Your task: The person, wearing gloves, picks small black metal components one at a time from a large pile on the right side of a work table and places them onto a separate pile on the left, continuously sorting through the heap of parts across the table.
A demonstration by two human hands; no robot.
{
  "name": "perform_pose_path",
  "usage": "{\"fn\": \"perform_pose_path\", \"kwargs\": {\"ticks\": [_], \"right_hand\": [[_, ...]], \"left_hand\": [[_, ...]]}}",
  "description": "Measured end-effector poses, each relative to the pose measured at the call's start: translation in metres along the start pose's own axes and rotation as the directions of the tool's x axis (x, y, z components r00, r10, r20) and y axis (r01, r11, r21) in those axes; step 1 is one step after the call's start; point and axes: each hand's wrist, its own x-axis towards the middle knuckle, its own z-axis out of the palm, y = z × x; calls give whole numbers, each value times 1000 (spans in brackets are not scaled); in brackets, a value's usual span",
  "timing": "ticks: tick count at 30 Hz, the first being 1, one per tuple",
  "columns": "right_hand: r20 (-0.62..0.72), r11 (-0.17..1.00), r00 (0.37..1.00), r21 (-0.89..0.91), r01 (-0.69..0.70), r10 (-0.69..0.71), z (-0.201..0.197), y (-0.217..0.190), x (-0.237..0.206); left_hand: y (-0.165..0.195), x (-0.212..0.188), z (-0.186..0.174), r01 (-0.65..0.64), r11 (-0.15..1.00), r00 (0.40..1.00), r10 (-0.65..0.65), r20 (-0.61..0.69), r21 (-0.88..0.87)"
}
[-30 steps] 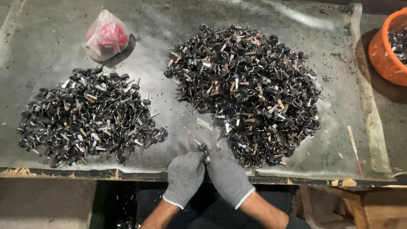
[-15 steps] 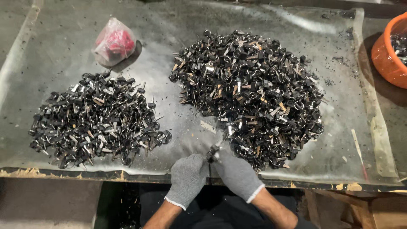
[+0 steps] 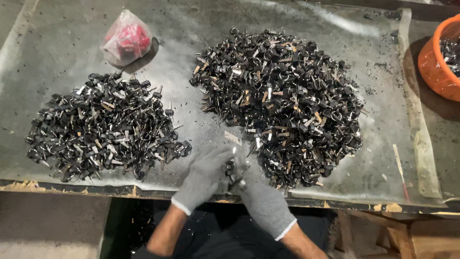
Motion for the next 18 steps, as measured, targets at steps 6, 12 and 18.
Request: {"fn": "perform_pose_path", "kwargs": {"ticks": [6, 12, 18], "right_hand": [[17, 986, 987, 49, 158, -159, 12, -6, 20], [-98, 972, 979, 168, -162, 180, 15, 14, 14], [-81, 976, 996, 218, -28, 47, 2, 6, 21]], "left_hand": [[-16, 24, 24, -82, 974, 913, -12, 408, 211], [-8, -3, 32, 463, 866, 809, -501, 308, 190], [2, -32, 47, 389, 917, 921, -389, -23, 90]]}}
